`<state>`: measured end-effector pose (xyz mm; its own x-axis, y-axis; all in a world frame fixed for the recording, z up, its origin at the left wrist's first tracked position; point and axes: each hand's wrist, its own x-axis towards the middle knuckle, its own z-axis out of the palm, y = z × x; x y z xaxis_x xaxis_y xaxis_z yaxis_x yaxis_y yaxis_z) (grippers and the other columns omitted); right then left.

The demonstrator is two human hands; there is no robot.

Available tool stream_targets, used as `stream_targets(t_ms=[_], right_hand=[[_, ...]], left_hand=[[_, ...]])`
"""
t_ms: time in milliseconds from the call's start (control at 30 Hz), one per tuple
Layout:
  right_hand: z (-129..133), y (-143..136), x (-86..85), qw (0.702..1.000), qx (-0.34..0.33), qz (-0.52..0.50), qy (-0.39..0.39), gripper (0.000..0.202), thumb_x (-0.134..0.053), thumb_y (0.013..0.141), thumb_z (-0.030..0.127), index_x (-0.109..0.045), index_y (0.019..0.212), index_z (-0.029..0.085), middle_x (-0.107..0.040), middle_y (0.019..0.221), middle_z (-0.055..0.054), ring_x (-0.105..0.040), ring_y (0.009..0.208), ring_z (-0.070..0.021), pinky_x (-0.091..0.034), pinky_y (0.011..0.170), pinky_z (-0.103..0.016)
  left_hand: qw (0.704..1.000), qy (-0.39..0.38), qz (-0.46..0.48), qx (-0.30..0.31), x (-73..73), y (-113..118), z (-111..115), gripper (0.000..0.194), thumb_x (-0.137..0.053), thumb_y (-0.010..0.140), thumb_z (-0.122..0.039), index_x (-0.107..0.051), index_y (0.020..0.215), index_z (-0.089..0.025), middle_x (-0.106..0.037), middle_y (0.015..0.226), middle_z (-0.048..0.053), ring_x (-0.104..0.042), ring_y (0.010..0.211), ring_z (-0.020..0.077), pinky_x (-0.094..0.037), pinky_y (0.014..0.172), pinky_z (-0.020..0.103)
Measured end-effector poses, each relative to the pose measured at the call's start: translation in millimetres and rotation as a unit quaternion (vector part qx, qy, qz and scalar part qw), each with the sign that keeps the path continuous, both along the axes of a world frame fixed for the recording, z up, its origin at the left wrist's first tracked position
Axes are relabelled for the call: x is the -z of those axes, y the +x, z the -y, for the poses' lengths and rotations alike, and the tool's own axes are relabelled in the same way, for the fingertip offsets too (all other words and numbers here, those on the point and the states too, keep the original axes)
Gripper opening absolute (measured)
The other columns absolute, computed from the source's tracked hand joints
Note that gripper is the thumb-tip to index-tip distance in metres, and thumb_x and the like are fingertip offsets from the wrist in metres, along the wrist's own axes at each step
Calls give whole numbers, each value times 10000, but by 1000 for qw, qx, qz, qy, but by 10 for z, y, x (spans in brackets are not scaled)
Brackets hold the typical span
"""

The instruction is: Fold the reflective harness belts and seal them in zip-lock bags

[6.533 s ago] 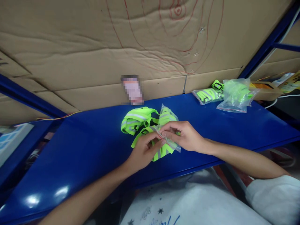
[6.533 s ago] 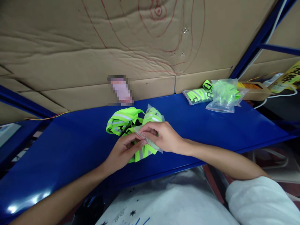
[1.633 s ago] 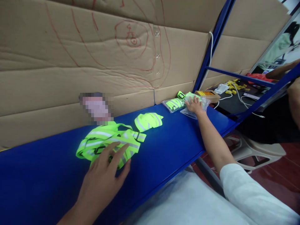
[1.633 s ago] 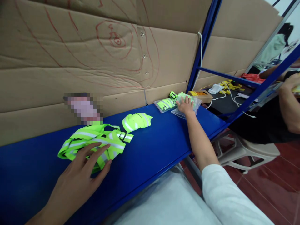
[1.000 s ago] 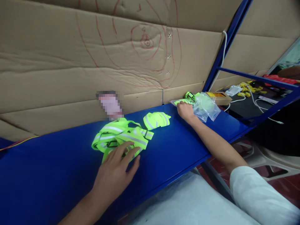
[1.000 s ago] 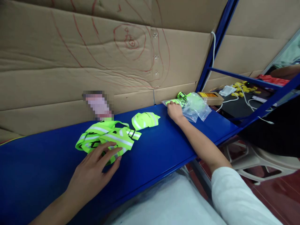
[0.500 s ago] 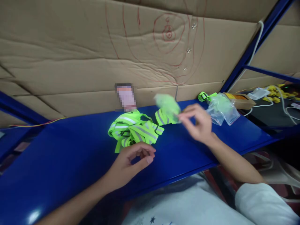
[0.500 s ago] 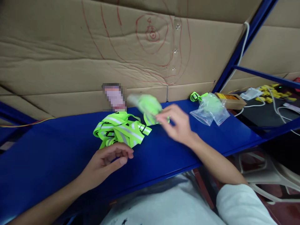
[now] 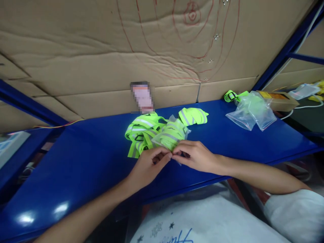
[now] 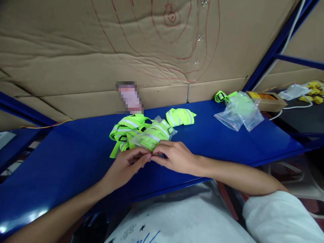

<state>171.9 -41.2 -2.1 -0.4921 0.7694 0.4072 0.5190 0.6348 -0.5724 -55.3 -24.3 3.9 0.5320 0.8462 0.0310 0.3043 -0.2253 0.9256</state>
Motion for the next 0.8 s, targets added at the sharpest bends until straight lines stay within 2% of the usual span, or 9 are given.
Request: stream_targets(t_ms=[100,233,333,467,567,667,800], right_hand=[[-15,-21,-5,998,-6,-40,-46,172,-642,994,301,-699,917,158,-670,809,-8,-604,689,-85,-460,645,-232],[-38,-19,-48,991,-24,-112,-70,149,-658,985,273,-685,914,145,-652,758,10,-578,630,-57,-461,619,-197],[-44,-10,-68,992,-35,-106,-60,154,-632,1002,274,-682,946,139,-643,775,4,-574,656,-63,-463,636,-205],[-44,3,-79,992,-51,-105,-56,156,-632,1000,265,-683,928,137,-628,772,4,-562,656,-61,-454,632,-206],[-37,16,-87,991,-64,-99,-56,150,-657,985,269,-696,908,146,-615,755,13,-544,637,-55,-432,612,-206],[-30,26,-99,993,-55,-87,-57,145,-670,976,276,-703,904,155,-623,766,12,-532,634,-56,-417,610,-217],[-32,25,-116,995,-38,-80,-54,147,-648,980,274,-695,900,159,-632,790,6,-545,672,-66,-425,650,-227]], left_hand=[[1000,13,-20,-4,33,-4,-14,293,-647,944,-452,-740,883,-181,-698,765,1,-611,675,92,-466,590,173],[999,11,-34,-29,6,-12,-54,343,-672,917,-492,-731,814,-170,-632,634,-20,-539,542,78,-389,462,165],[1000,-1,-21,-21,-13,-7,-76,346,-661,921,-491,-731,839,-162,-603,591,-32,-527,499,77,-396,437,167],[1000,5,-7,-15,22,-5,-86,315,-655,925,-452,-742,904,-149,-655,653,-12,-563,533,82,-441,468,167],[1000,18,-7,-7,61,-18,-92,346,-670,911,-467,-730,825,-137,-664,661,8,-572,553,88,-443,481,169],[1000,26,-12,-1,83,-32,-91,384,-653,921,-492,-710,800,-132,-678,674,22,-587,562,94,-455,500,175],[1000,23,-7,12,82,-29,-77,326,-639,945,-441,-721,864,-136,-704,711,22,-607,571,86,-474,523,164]])
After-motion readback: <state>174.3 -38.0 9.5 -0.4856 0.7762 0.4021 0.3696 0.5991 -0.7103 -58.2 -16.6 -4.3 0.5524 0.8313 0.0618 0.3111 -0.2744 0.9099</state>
